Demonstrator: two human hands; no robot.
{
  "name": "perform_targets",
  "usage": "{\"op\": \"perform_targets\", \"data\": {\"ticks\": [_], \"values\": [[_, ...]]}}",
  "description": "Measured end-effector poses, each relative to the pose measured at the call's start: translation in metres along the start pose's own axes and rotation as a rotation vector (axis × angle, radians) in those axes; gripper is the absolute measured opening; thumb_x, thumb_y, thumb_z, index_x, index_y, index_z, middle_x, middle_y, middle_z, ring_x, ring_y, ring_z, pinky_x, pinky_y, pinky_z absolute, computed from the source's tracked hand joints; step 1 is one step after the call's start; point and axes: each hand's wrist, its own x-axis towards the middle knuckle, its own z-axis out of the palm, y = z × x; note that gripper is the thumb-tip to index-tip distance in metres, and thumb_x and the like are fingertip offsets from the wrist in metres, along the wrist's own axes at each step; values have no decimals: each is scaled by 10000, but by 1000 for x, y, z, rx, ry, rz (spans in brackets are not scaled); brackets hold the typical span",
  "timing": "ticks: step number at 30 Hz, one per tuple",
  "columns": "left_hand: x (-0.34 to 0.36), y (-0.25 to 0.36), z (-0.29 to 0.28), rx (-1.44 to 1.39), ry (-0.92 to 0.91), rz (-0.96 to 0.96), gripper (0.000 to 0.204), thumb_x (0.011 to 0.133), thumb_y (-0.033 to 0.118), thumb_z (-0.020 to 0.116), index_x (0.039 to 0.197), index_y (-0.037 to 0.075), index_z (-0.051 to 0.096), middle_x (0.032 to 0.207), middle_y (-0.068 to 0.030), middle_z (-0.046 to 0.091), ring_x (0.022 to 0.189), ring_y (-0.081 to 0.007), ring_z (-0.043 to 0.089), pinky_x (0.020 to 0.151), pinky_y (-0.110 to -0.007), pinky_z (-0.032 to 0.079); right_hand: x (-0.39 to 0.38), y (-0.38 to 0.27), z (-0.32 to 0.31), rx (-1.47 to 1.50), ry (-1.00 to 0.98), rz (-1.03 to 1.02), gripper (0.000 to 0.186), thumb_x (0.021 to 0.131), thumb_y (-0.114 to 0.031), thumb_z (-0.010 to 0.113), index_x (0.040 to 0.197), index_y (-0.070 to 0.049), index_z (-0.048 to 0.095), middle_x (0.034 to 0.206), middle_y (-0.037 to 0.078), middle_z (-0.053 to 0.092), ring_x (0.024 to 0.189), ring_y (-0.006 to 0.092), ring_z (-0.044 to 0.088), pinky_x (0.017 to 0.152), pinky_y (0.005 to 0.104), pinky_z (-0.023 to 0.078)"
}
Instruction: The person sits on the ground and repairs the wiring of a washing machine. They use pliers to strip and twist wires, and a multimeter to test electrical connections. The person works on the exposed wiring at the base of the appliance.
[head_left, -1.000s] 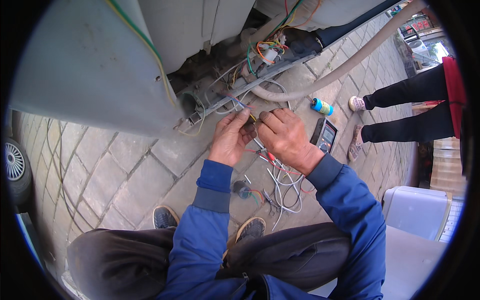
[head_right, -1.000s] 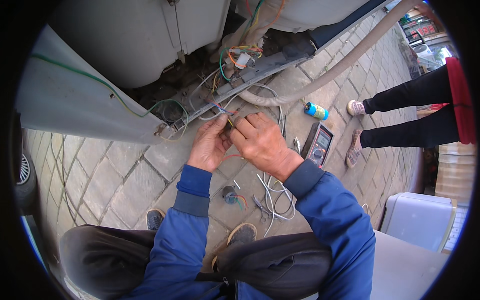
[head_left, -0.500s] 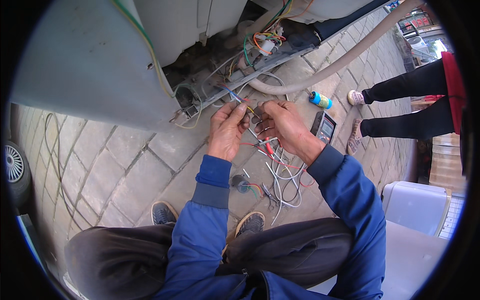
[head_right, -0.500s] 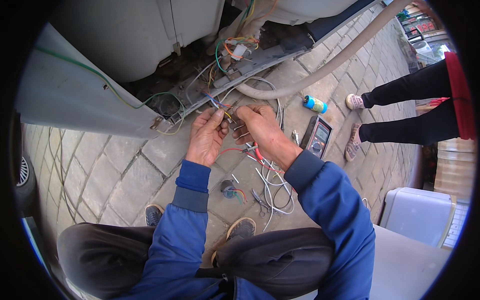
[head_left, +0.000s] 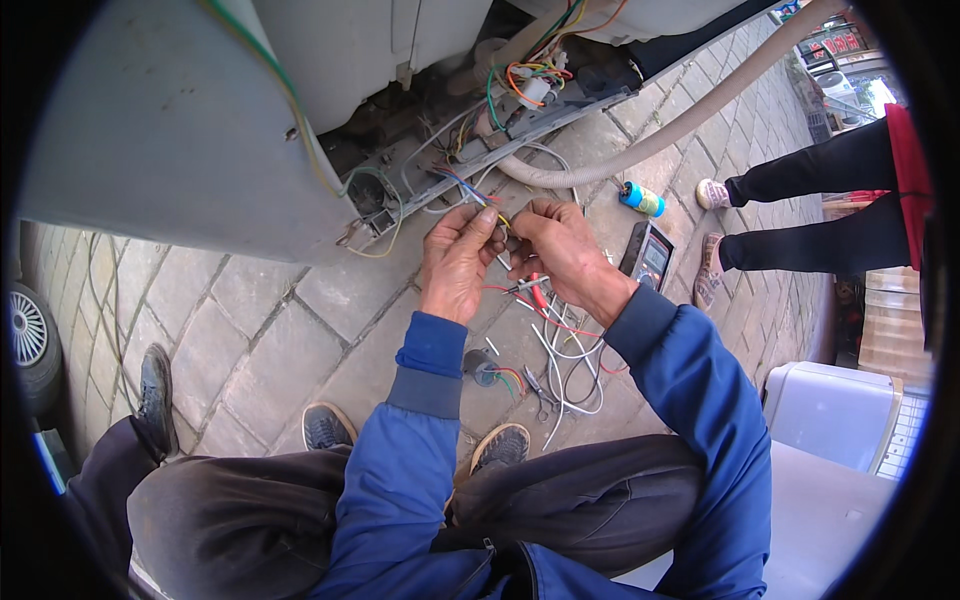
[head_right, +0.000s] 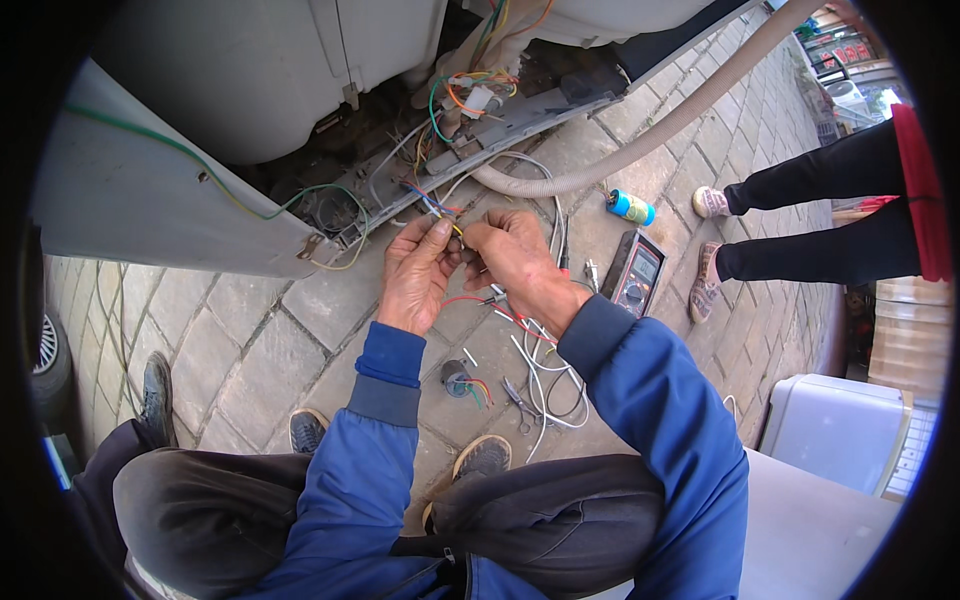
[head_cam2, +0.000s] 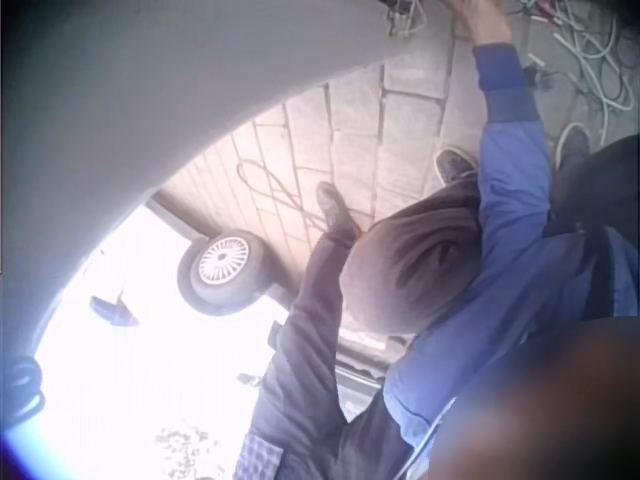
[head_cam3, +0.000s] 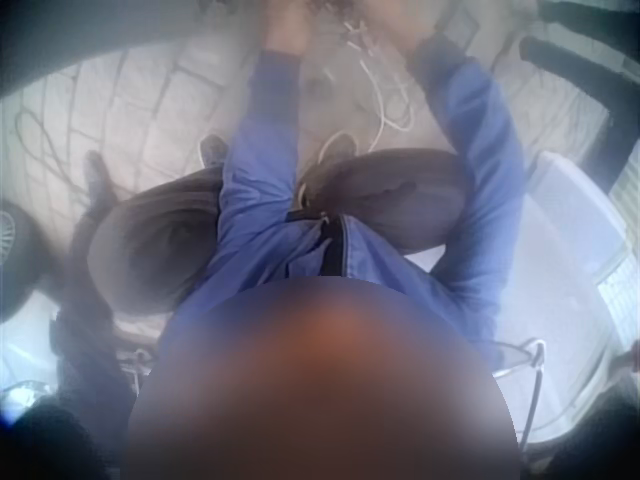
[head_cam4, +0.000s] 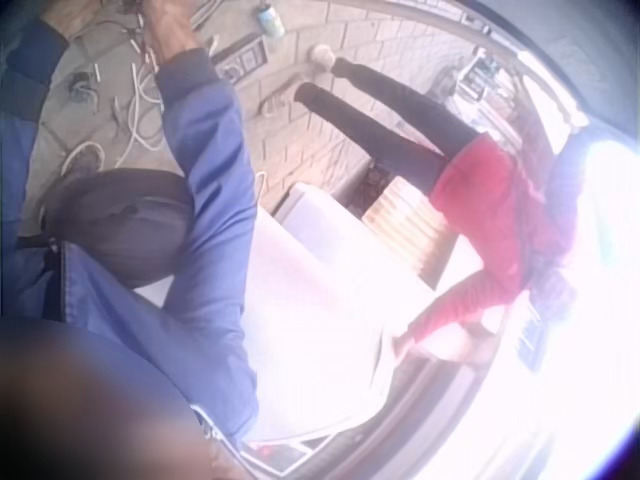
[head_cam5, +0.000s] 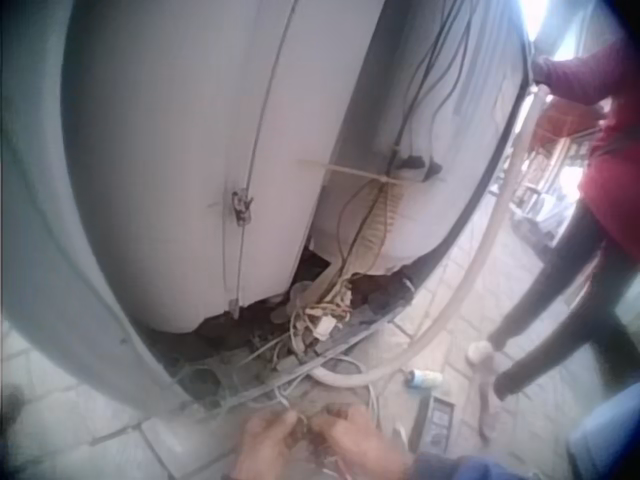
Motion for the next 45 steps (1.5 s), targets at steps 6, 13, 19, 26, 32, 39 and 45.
{"op": "perform_targets", "data": {"ticks": [6,13,19,26,32,39,45], "values": [[-4,-7,10,80,61,17,94,943,126,742,999,55,720,887,-14,708,735,-101,636,678,-253,541,-5,-8,-4,-472,77,-48,250,864,-167,638,885,83,638,685,157,653,596,257,666,525,377,530],[-10,-13,30,-78,213,2,83,956,124,722,995,54,701,869,-24,699,742,-119,656,664,-269,553,-43,-15,-14,-1161,237,-603,230,779,-148,651,775,57,545,744,310,619,703,475,647,636,493,523],[-3,-1,11,-125,40,-19,93,982,145,698,1034,70,681,908,-28,700,801,-134,660,693,-272,561,-39,-9,-44,-108,75,-77,176,896,-127,573,921,41,622,834,176,684,655,269,664,600,384,571],[-1,-14,4,-156,-90,-2,196,1008,151,659,1173,51,695,1005,-31,703,855,-121,639,735,-273,519,-15,-7,-13,88,-93,93,234,933,-153,544,966,52,652,882,138,680,698,204,659,610,351,580],[-1,-16,-1,-134,-93,14,191,1007,145,660,1176,65,698,1017,-22,706,881,-115,634,761,-278,503,-8,2,-9,121,-89,95,195,914,-128,553,931,40,651,849,113,659,663,185,636,585,331,569],[-2,-18,1,-133,-65,15,188,996,137,676,1169,68,700,1018,-14,710,877,-109,634,756,-273,506,-4,8,-11,119,-83,60,151,904,-101,563,938,32,625,850,109,650,648,178,632,594,333,576],[-2,-18,0,-137,-83,10,169,998,138,674,1148,65,700,999,-14,709,855,-113,635,740,-281,512,1,9,-11,93,-84,39,157,908,-113,564,933,33,617,842,106,639,649,183,634,617,329,587]]}}
